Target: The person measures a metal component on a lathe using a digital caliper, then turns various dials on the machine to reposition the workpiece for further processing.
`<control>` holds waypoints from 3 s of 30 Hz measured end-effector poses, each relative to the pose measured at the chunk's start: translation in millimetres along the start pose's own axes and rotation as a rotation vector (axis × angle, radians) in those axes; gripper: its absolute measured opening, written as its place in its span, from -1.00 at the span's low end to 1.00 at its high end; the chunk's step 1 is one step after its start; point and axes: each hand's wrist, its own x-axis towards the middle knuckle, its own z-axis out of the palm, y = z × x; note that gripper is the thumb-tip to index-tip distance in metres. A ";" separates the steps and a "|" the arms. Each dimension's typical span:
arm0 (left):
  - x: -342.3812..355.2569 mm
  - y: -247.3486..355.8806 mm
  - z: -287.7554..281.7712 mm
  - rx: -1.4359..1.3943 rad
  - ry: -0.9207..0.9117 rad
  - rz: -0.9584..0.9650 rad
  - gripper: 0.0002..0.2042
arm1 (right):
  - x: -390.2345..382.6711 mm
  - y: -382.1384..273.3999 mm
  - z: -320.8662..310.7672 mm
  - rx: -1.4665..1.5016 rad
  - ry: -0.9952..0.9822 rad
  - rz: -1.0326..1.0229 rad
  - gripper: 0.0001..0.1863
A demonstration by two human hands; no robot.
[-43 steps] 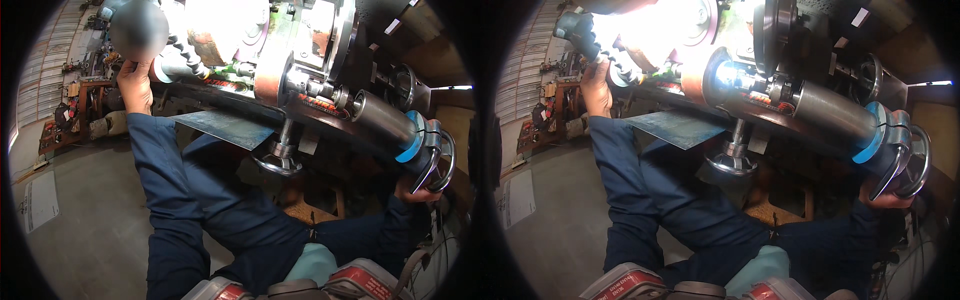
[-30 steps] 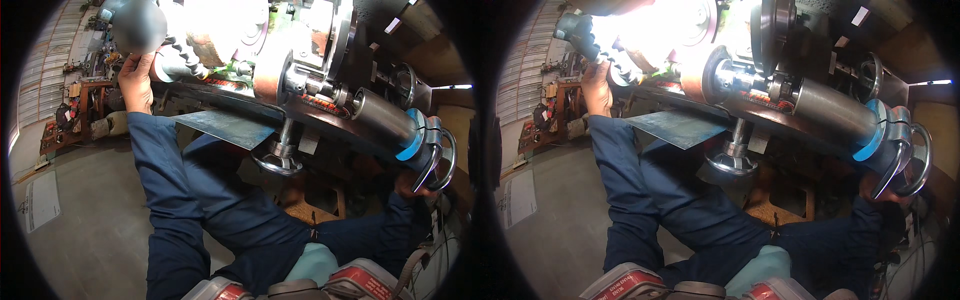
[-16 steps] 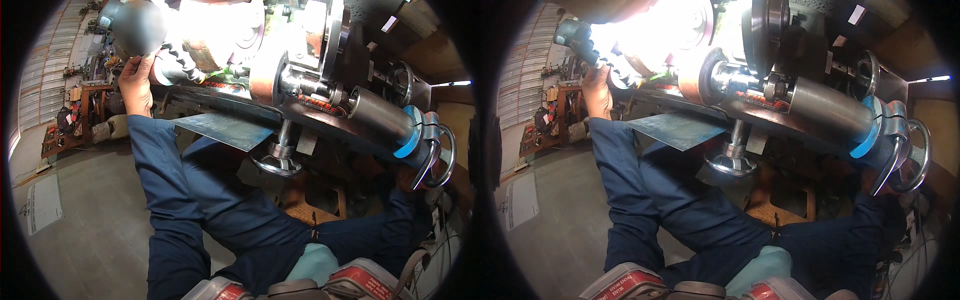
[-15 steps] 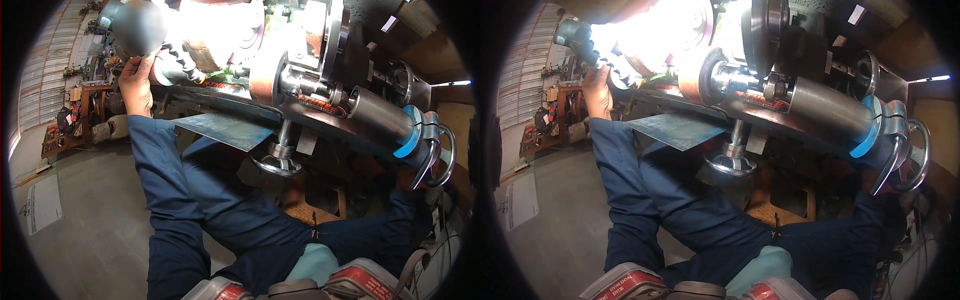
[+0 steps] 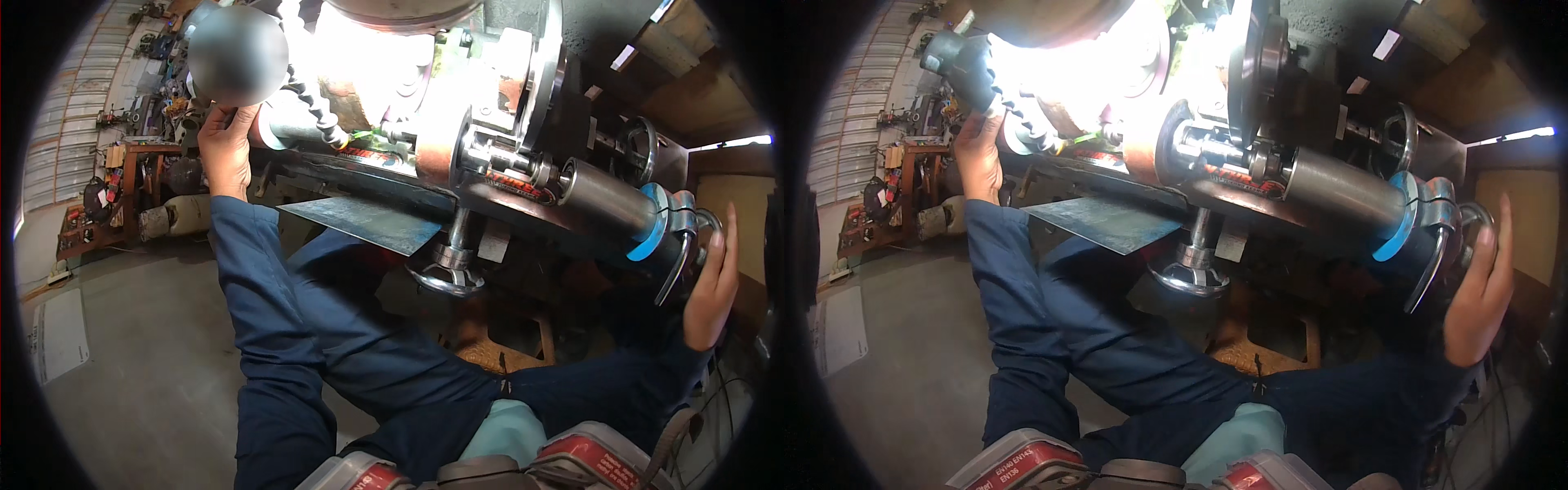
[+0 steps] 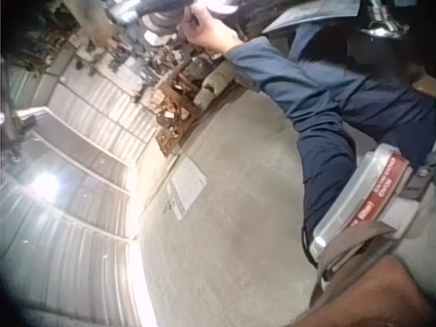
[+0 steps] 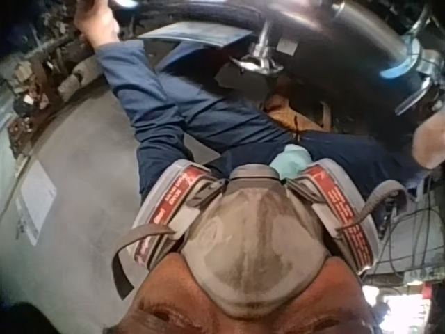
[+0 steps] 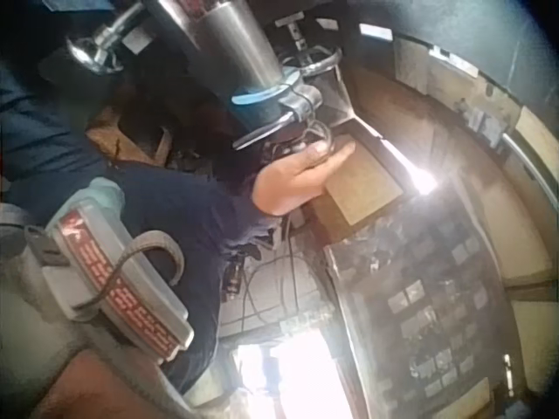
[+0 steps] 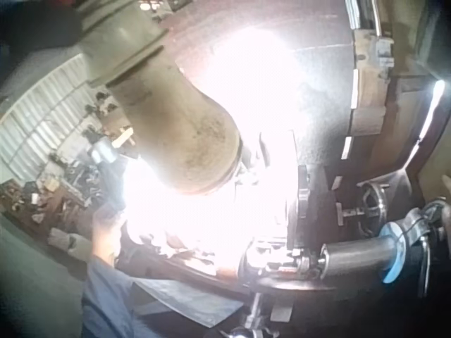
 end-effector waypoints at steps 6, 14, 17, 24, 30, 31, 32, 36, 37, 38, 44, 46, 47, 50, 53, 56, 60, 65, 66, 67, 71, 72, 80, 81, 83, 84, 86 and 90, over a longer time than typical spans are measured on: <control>1.3 3.0 3.7 -0.036 -0.035 -0.009 -0.69 | -70.4 82.8 47.0 -0.279 0.520 -0.367 -0.46; -2.0 -1.6 -2.2 0.037 -0.037 0.026 -0.70 | -3.3 -12.7 6.6 0.006 0.132 0.042 -0.51; -2.7 2.7 -0.9 0.029 -0.036 0.024 -0.69 | -13.0 -5.6 13.7 -0.069 0.255 -0.057 -0.53; -10.0 4.2 -5.2 0.120 -0.141 0.084 -0.65 | -44.1 31.6 54.7 -0.187 0.567 -0.206 -0.34; -19.9 5.7 -4.4 0.267 -0.077 0.162 -0.65 | -41.7 77.5 79.8 -0.519 0.837 -0.448 -0.32; -20.4 4.2 -4.2 0.236 -0.064 0.155 -0.66 | -40.4 77.2 80.1 -0.533 0.842 -0.460 -0.32; -21.7 2.9 -4.1 0.239 -0.068 0.152 -0.66 | -38.9 74.4 79.9 -0.543 0.843 -0.469 -0.33; -24.1 0.3 -2.6 0.220 -0.026 0.171 -0.68 | -36.1 68.0 78.6 -0.561 0.852 -0.489 -0.34; -23.6 0.2 -2.1 0.183 -0.012 0.170 -0.69 | -35.7 68.3 77.2 -0.559 0.853 -0.489 -0.35; -23.5 -1.9 -3.0 0.186 -0.015 0.169 -0.69 | -35.1 68.1 77.1 -0.564 0.852 -0.492 -0.35; -21.2 -9.6 -1.1 0.142 0.067 0.137 -0.68 | -35.5 68.2 75.5 -0.584 0.851 -0.510 -0.38; -20.2 -9.6 -1.0 0.046 0.076 0.124 -0.68 | -36.1 67.5 74.7 -0.588 0.850 -0.510 -0.38; -19.8 -9.5 -0.4 0.046 0.074 0.124 -0.68 | -36.4 67.0 74.7 -0.589 0.851 -0.512 -0.39; -17.1 -9.0 -0.5 0.051 0.095 0.105 -0.68 | -37.9 66.4 74.0 -0.596 0.850 -0.518 -0.40; -14.1 -9.9 -2.1 0.033 0.096 0.095 -0.66 | -39.3 65.8 72.2 -0.606 0.853 -0.525 -0.41; -13.5 -8.8 1.8 0.004 0.083 0.103 -0.65 | -38.2 65.8 69.5 -0.627 0.852 -0.532 -0.42; -10.6 -10.9 1.7 0.034 0.098 0.087 -0.66 | -37.0 62.2 64.5 -0.646 0.852 -0.539 -0.44; -7.6 -10.1 2.6 0.047 0.072 0.092 -0.64 | -42.1 43.3 56.2 -0.577 0.789 -0.444 -0.45; -9.1 -8.5 3.6 0.044 0.078 0.090 -0.64 | -43.4 34.1 55.2 -0.507 0.734 -0.374 -0.45; -9.6 -6.7 5.4 0.055 0.081 0.081 -0.65 | -43.7 27.7 54.3 -0.438 0.679 -0.304 -0.45; -14.2 4.5 15.6 0.060 0.077 0.066 -0.68 | -37.8 18.1 49.6 -0.376 0.665 -0.315 -0.46; -15.1 6.0 15.3 0.056 0.087 0.062 -0.68 | -37.4 19.8 47.5 -0.343 0.628 -0.296 -0.45; -18.4 12.8 19.1 0.031 0.056 0.082 -0.68 | -31.4 10.2 38.8 -0.195 0.509 -0.229 -0.47; -18.5 14.4 19.8 0.020 0.067 0.077 -0.68 | -31.4 7.5 38.8 -0.124 0.495 -0.173 -0.49; -19.1 18.2 19.5 0.031 0.027 0.085 -0.69 | -29.4 1.7 35.4 -0.062 0.475 -0.133 -0.51; -18.9 18.5 18.5 0.020 0.040 0.078 -0.69 | -28.0 -1.5 32.4 -0.058 0.435 -0.096 -0.51; -18.2 18.0 16.0 0.053 0.041 0.082 -0.69 | -24.9 -6.3 26.1 -0.063 0.390 -0.078 -0.52; -19.3 14.2 11.5 -0.010 0.047 0.088 -0.69 | -16.6 0.4 15.5 -0.106 0.285 -0.091 -0.53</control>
